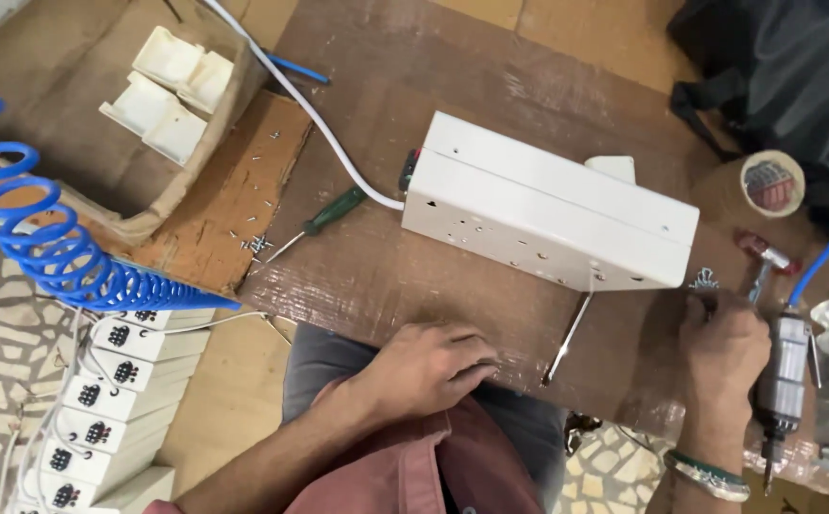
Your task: The person assembles a white rectangular electrical enclosure on a workbench. They drive screws into the box with a power screwdriver, reposition and flip the box to reach different sides, pick screws from a container, and finish tightening screws with a red-handled screwdriver.
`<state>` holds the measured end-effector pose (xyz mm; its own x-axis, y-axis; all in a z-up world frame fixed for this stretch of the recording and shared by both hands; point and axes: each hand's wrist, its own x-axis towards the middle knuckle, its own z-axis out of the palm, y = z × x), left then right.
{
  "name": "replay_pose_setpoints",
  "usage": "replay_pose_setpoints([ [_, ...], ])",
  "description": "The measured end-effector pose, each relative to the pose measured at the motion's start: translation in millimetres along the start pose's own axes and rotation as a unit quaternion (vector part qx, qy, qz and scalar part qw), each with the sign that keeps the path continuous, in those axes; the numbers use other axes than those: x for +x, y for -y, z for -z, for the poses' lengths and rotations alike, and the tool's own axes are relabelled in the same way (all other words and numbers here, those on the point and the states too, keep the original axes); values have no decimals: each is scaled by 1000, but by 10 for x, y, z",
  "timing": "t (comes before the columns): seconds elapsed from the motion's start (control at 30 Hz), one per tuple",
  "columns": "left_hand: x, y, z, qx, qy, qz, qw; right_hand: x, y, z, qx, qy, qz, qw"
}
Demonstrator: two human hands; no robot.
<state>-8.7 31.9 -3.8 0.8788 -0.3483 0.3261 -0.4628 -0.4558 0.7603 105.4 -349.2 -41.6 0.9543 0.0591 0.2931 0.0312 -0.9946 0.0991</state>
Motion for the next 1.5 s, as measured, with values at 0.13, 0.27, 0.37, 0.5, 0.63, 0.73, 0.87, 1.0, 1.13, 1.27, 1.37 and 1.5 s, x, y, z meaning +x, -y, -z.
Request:
replay_pose_setpoints([
  [0.13, 47, 111, 97, -49, -23, -10, 998, -12, -23, -46, -47, 35, -4, 998],
  [0.27, 162, 179, 294, -89, -129, -18, 987, -32, 51, 95, 16, 16, -5, 1000],
  [0.37, 236, 207, 391, -116, -180, -40, 976, -1, -35, 71, 56, 21, -15, 998],
  [0.5, 282, 226, 504, -135, -211, 8, 968, 4, 10, 35, -75, 94, -11, 993],
  [0.63, 333, 396, 520, -117, -332, -36, 935, -11, 21, 176, 82, 6, 10, 997],
  [0.73, 580, 352, 844, -61, -346, -45, 935, 223, 337, 732, 343, -51, -26, 938],
  [0.87, 965, 576, 815, -56, -257, -35, 964, 628, 944, 1444, 364, -67, 48, 928],
  [1.0, 1156, 581, 654, -202, -327, 3, 923, 935, 1695, 1816, 420, -10, 146, 896],
  [1.13, 1172, 463, 721, -223, -387, 15, 895, 1164, 2342, 1933, 426, 116, 245, 863],
  [1.27, 1183, 493, 742, -223, -398, -13, 890, 1309, 2631, 1924, 390, 139, 349, 841],
  [1.37, 1178, 473, 770, -234, -393, 1, 889, 1415, 2699, 1895, 340, 164, 385, 842],
  [1.5, 1164, 485, 773, -224, -396, -1, 891, 1487, 2767, 1936, 265, 170, 427, 848],
])
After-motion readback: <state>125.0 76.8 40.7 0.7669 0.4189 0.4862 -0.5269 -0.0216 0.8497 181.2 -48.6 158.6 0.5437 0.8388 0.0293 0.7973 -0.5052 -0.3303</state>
